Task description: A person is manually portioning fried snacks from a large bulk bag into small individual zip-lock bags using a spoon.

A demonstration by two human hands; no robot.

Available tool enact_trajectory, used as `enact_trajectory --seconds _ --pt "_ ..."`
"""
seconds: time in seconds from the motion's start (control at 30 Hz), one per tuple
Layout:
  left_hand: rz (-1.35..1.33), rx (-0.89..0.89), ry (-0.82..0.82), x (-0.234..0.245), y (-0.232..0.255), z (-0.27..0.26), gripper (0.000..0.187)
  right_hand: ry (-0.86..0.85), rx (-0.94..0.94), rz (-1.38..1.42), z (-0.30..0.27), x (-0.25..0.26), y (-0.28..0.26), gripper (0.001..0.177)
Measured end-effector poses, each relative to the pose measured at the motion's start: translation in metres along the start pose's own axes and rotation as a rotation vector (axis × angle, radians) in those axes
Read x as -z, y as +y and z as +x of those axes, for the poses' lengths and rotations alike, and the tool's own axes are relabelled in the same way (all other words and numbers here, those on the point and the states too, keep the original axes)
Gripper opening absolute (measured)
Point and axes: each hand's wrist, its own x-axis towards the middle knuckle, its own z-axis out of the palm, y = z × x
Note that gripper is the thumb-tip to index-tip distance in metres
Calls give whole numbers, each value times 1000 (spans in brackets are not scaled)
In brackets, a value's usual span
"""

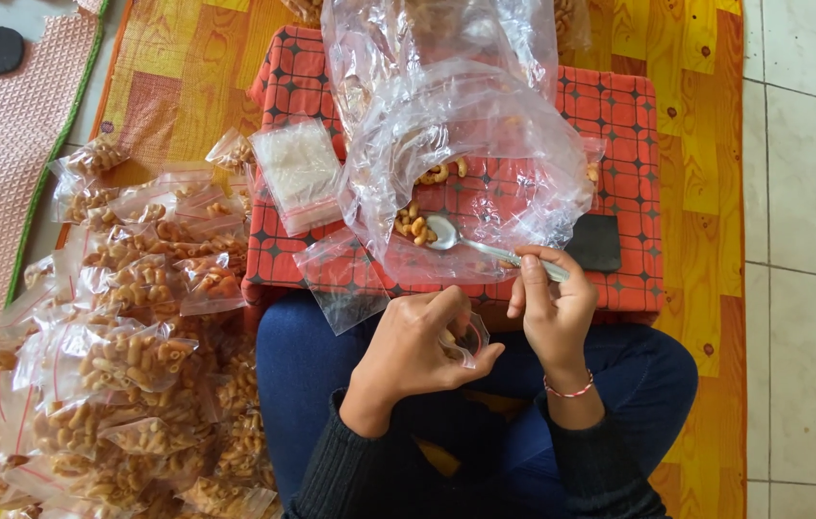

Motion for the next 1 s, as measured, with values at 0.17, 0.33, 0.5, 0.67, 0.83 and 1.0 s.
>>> enact_trajectory --seconds 0.17,0.33,0.5,0.67,0.83,1.0 --pt "-8 8 -11 0 1 0 40 69 -143 147 -10 -4 -4 17" --pt "0 3 1 0 -1 0 39 148 -263 333 -13 -4 8 17" --pt "26 12 34 -2 -4 -3 41 166 -286 453 -12 12 13 16" --pt "77 88 93 -7 -11 -7 45 198 -204 472 -12 59 -4 15" --pt "95 137 87 -3 1 -1 49 189 -139 343 -36 77 -73 14" --pt "52 145 105 -1 9 3 47 -22 97 -188 -64 67 -111 12"
